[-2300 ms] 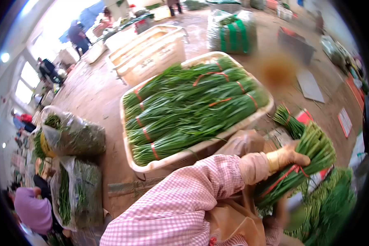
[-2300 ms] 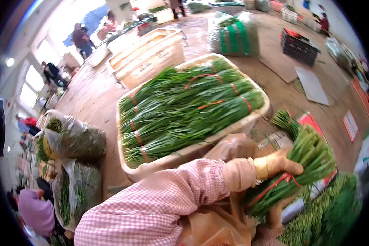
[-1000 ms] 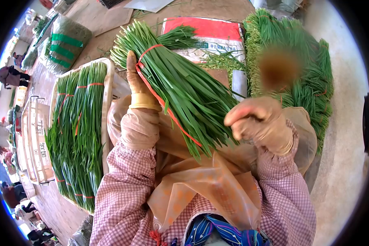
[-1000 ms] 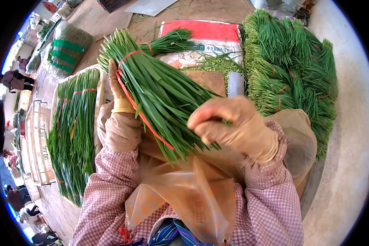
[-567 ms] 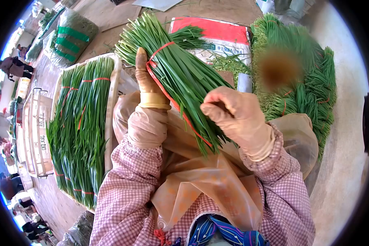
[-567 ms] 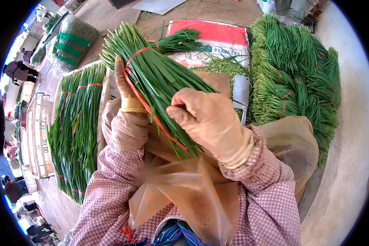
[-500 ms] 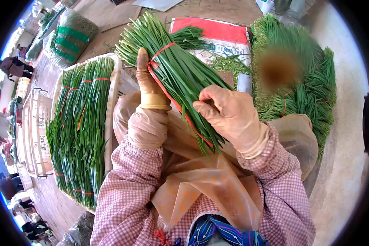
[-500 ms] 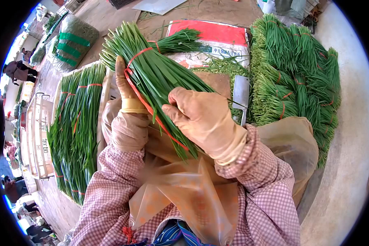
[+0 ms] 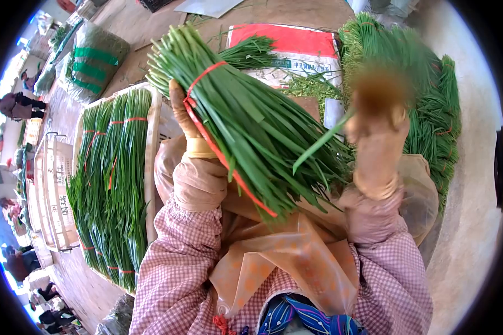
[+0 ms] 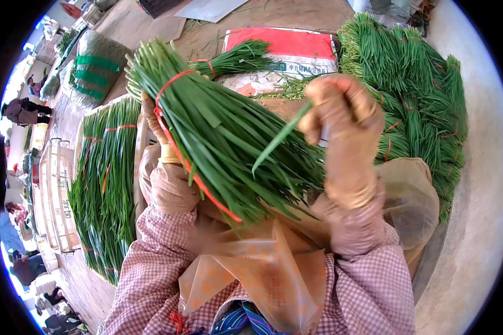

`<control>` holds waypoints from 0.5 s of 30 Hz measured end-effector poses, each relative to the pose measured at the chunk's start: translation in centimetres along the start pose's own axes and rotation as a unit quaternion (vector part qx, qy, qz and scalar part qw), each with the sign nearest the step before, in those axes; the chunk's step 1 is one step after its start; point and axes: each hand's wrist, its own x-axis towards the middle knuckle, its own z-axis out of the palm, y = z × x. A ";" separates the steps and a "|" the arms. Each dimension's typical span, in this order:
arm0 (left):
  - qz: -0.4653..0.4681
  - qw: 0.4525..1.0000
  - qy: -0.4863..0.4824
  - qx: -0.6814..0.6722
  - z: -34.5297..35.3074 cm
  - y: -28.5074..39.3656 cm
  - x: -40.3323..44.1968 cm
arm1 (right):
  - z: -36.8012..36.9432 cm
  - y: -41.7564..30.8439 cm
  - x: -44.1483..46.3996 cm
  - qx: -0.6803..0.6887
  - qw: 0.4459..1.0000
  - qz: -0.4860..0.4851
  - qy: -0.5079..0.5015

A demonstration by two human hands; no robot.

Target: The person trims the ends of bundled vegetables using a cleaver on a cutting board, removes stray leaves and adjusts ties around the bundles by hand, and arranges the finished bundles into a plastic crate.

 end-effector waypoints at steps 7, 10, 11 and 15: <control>-0.135 0.963 -0.195 -0.128 -0.7 1.6 2.2 | -4.7 5.3 3.2 -0.051 0.994 0.034 -0.092; -0.129 0.969 -0.172 -0.120 -2.3 1.5 5.1 | -0.3 7.5 1.5 0.110 0.961 0.135 -0.214; -0.131 0.973 -0.157 -0.106 -2.4 1.4 6.2 | 0.7 8.5 0.5 0.170 0.931 0.171 -0.275; -0.180 0.975 -0.126 -0.043 -3.4 1.0 9.9 | -1.3 14.2 0.7 0.019 0.900 0.205 -0.385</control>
